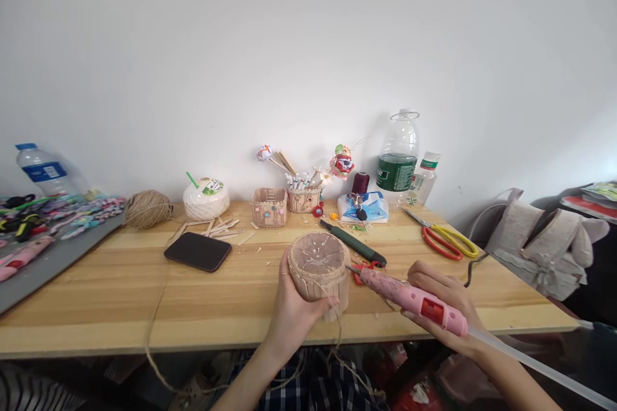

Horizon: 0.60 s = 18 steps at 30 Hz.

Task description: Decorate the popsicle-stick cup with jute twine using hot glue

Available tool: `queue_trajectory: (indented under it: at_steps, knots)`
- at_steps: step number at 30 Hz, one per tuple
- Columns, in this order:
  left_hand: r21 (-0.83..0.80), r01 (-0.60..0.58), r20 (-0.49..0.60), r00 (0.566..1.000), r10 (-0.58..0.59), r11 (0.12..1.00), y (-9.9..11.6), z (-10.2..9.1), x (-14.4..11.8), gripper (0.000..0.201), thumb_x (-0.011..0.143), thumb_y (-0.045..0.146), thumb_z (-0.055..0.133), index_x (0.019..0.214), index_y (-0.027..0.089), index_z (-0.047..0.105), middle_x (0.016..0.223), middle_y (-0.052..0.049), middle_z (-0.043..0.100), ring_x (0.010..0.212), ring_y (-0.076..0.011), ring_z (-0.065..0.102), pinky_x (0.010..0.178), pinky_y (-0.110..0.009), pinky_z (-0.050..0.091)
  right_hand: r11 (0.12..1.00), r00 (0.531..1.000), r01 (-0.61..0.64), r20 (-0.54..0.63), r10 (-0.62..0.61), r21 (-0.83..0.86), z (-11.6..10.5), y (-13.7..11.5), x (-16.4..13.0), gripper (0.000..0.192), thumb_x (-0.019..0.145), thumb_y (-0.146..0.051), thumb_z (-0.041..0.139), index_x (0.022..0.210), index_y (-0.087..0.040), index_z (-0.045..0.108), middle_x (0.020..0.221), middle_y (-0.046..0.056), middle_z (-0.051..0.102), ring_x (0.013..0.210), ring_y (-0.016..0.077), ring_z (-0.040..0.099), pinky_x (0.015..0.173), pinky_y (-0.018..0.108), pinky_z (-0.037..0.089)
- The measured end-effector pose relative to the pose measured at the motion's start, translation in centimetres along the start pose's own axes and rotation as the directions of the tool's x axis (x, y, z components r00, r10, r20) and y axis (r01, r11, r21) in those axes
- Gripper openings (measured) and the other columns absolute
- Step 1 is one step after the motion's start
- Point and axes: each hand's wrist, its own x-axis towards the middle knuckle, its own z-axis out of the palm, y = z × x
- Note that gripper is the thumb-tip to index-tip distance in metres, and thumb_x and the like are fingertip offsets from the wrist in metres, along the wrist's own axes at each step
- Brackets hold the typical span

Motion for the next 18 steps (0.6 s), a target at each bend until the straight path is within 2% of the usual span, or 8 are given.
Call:
queue_trajectory:
  at_steps: [13,16,18]
  knots:
    - [-0.062,0.011,0.035,0.999,-0.009,0.998,-0.1,-0.2,-0.1,0.103,0.057,0.031,0.082,0.137,0.021,0.017,0.141,-0.016,0.042,0.130,-0.0288,0.043,0.113,-0.046,0.025,0.999,0.999,-0.035,0.010,0.035,-0.005,-0.6,-0.2,0.8,0.034,0.087,-0.047,0.048,0.064,-0.022,0.048,0.062,0.000,0.047,0.053,0.0141,0.047,0.047,0.026,0.035]
    - [-0.090,-0.010,0.063,0.998,0.016,0.996,-0.1,-0.4,-0.2,0.104,0.058,0.031,0.082,0.138,0.022,0.017,0.140,-0.016,0.043,0.130,-0.0286,0.044,0.112,-0.045,0.028,0.996,0.995,-0.092,0.025,0.092,0.013,-0.7,-0.3,1.0,0.034,0.085,-0.048,0.049,0.063,-0.022,0.050,0.060,0.000,0.048,0.051,0.0141,0.048,0.047,0.027,0.037]
    - [-0.103,-0.014,0.081,0.997,0.022,0.995,0.0,-0.5,-0.2,0.103,0.059,0.031,0.082,0.138,0.022,0.017,0.140,-0.016,0.044,0.129,-0.0286,0.045,0.111,-0.045,0.029,0.982,0.981,-0.183,0.072,0.180,0.046,-0.6,-0.1,0.9,0.034,0.084,-0.050,0.048,0.067,-0.022,0.055,0.062,0.001,0.051,0.053,0.0149,0.051,0.050,0.027,0.040]
